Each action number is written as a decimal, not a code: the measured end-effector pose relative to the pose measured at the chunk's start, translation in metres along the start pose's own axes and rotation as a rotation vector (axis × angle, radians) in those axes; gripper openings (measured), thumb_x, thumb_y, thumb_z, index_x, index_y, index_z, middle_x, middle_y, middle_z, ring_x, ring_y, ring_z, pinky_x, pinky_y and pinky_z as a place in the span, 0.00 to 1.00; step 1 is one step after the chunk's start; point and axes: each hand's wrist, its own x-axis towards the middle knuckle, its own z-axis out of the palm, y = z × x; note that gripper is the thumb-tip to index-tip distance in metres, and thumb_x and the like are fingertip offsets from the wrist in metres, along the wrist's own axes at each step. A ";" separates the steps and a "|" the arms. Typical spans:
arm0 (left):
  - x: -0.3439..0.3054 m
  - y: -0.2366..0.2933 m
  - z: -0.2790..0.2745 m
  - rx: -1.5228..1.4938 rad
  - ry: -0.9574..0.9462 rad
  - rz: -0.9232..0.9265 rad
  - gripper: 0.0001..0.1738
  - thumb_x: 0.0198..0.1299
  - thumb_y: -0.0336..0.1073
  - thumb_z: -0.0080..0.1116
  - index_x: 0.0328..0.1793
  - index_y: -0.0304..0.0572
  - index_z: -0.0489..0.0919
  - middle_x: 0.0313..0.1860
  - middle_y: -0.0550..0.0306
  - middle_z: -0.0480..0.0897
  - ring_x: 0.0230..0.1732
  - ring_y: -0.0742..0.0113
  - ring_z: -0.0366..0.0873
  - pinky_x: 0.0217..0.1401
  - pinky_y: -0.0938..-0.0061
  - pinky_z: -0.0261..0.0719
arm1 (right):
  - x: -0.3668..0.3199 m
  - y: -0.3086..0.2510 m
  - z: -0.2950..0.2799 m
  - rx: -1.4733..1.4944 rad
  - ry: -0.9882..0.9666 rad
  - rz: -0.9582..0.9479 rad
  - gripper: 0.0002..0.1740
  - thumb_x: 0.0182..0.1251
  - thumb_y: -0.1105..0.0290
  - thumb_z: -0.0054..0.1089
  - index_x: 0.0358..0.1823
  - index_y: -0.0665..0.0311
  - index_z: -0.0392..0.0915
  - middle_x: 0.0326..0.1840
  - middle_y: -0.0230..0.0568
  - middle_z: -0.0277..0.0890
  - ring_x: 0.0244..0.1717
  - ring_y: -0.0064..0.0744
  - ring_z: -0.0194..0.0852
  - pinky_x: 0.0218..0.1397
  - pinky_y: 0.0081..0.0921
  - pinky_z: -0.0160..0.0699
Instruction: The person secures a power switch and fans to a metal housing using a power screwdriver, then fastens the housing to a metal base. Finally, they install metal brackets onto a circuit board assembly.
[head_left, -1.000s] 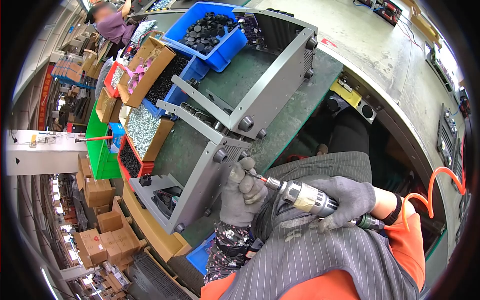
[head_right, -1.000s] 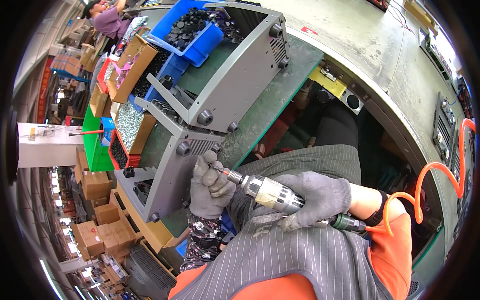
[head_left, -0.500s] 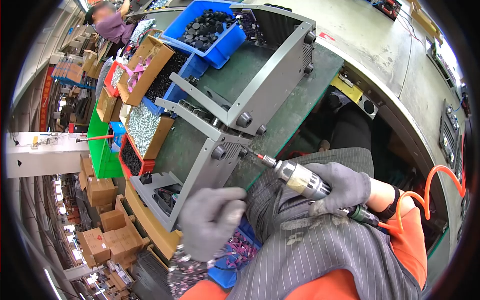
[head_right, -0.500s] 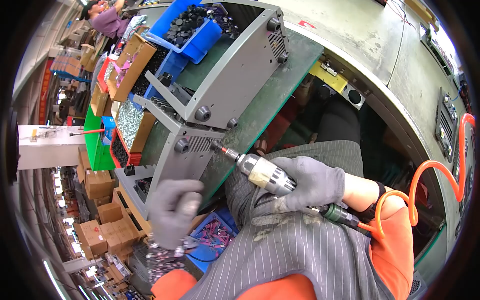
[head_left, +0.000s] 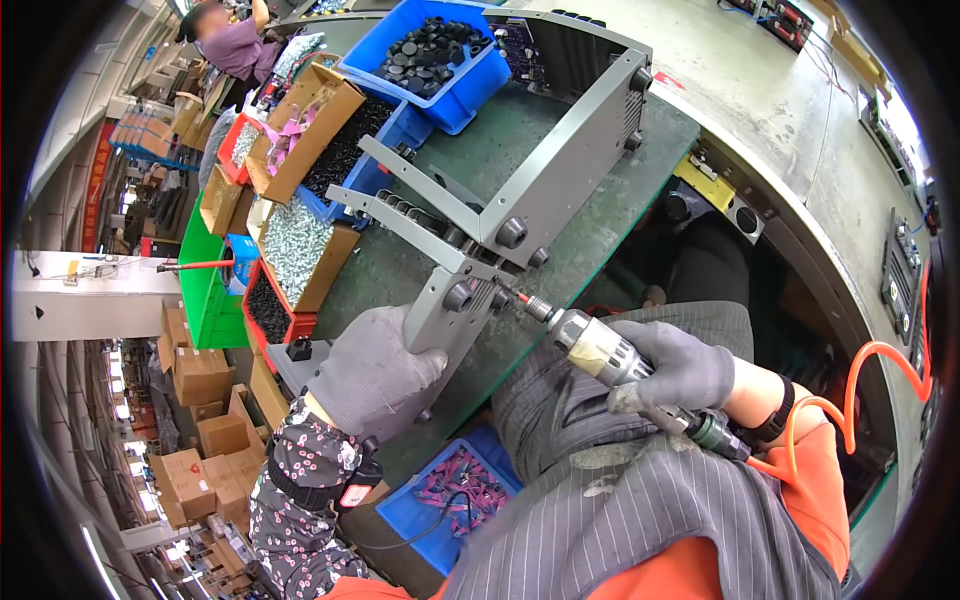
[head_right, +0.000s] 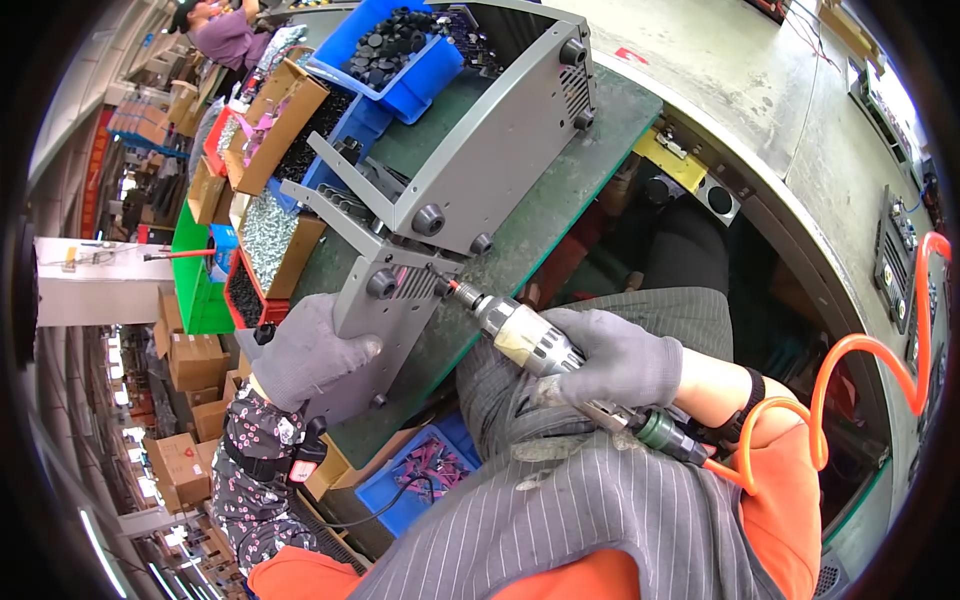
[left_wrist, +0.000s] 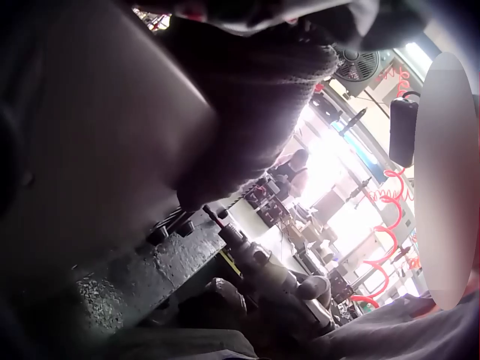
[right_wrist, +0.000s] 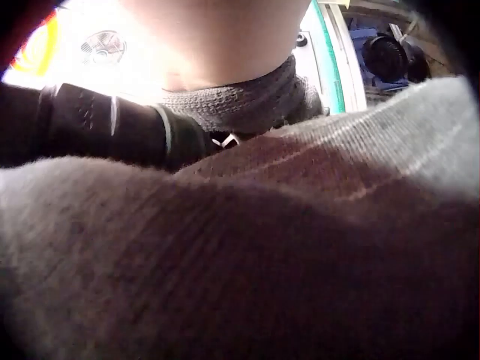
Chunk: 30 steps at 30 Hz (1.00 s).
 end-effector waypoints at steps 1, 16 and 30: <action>0.000 -0.001 0.000 0.000 -0.001 0.006 0.19 0.47 0.34 0.62 0.46 0.31 0.80 0.34 0.48 0.84 0.33 0.62 0.82 0.41 0.71 0.78 | 0.001 0.000 0.000 -0.061 0.009 -0.012 0.31 0.49 0.60 0.71 0.52 0.68 0.71 0.36 0.41 0.76 0.38 0.29 0.75 0.45 0.28 0.74; -0.062 0.039 0.006 -0.259 0.116 0.175 0.15 0.57 0.40 0.56 0.43 0.36 0.77 0.37 0.51 0.81 0.39 0.63 0.80 0.41 0.71 0.77 | -0.016 -0.012 -0.006 -0.163 0.005 -0.015 0.35 0.48 0.56 0.73 0.55 0.67 0.70 0.36 0.42 0.78 0.38 0.32 0.79 0.44 0.29 0.76; 0.026 -0.041 0.153 -2.016 -0.290 0.133 0.19 0.67 0.36 0.51 0.60 0.33 0.72 0.38 0.57 0.80 0.20 0.81 0.58 0.17 0.89 0.58 | -0.032 -0.016 -0.017 -0.074 -0.192 0.177 0.38 0.49 0.58 0.74 0.59 0.66 0.66 0.35 0.41 0.78 0.31 0.28 0.80 0.37 0.28 0.79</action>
